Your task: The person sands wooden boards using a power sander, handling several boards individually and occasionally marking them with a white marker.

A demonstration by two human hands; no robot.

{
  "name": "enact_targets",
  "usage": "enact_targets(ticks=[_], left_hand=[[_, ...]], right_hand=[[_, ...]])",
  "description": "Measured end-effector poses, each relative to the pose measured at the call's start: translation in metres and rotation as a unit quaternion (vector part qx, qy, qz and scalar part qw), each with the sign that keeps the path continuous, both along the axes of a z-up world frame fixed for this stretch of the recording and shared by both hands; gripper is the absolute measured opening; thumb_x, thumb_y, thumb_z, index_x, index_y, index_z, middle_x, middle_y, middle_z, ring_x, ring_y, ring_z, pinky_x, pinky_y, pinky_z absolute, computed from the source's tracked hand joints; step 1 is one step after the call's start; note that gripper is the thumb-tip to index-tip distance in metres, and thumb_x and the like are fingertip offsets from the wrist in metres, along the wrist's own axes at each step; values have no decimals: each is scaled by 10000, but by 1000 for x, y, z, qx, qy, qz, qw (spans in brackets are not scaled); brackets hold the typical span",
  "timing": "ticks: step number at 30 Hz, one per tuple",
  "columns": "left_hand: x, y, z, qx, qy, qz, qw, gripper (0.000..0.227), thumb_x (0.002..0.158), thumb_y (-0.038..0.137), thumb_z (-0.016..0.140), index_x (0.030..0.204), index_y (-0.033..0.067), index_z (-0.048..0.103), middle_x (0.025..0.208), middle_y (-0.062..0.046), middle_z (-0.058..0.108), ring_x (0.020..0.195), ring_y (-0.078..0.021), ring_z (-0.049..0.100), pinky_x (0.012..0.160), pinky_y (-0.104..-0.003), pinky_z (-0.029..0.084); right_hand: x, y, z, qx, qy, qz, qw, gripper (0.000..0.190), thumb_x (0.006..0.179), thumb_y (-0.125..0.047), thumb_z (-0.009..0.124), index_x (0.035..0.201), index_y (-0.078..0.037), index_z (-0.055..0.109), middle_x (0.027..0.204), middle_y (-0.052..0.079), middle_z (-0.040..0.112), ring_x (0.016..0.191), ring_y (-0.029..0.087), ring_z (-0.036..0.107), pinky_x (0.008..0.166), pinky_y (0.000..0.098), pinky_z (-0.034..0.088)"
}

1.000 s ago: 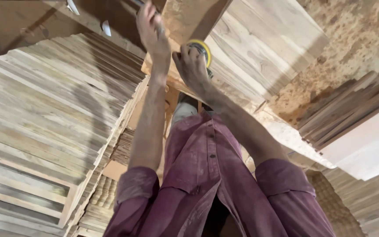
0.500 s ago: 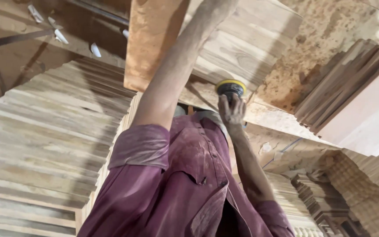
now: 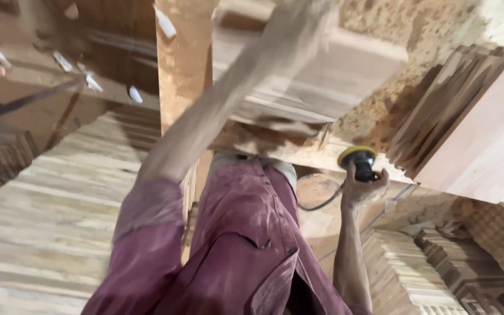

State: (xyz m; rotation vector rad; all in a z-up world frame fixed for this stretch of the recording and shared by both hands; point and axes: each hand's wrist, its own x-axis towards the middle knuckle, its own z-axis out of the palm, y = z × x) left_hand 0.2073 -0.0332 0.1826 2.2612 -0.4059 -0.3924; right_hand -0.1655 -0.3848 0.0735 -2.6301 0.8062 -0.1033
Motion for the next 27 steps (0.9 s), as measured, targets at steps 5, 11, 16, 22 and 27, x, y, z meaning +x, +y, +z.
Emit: enact_targets(ticks=[5, 11, 16, 22, 27], left_hand=[[-171, 15, 49, 74, -300, -97, 946, 84, 982, 118, 777, 990, 145, 698, 958, -5, 635, 884, -119, 560, 648, -237, 476], [-239, 21, -83, 31, -318, -150, 936, 276, 956, 168, 741, 1221, 245, 735, 909, 82, 573, 895, -107, 485, 841, -261, 483], [-276, 56, -128, -31, -135, -113, 984, 285, 879, 194, 692, 1158, 167, 641, 1277, -46, 585, 1257, -288, 548, 1070, -508, 409], [-160, 80, -198, 135, -39, 499, 855, 667, 1110, 336, 617, 1543, -61, 302, 1509, -344, 462, 1382, -493, 481, 1176, -540, 384], [-153, 69, -193, 186, -26, 387, 903, 715, 1065, 431, 570, 1538, -49, 332, 1425, -308, 527, 1220, -485, 590, 1024, -525, 487]], right_hand=[[-8, 4, 16, 23, 0, -19, 1000, 883, 839, -263, 971, 1461, -5, 399, 1264, 183, 462, 1180, 321, 499, 986, 482, 477], [13, 23, 24, 19, -23, 33, 999, 801, 848, -244, 965, 1417, 12, 463, 1261, 191, 478, 1156, 325, 525, 965, 477, 506], [56, 50, 57, 21, -12, 100, 995, 694, 842, -230, 943, 1348, -27, 512, 1257, 194, 519, 1137, 353, 585, 943, 461, 531], [137, 106, 48, 45, 53, 234, 970, 401, 839, -282, 896, 1125, -130, 660, 1198, 189, 577, 962, 381, 670, 728, 473, 583], [205, 148, 24, 16, 79, 317, 945, 182, 908, -245, 793, 1032, -147, 703, 1122, 152, 605, 950, 366, 676, 738, 490, 568]])
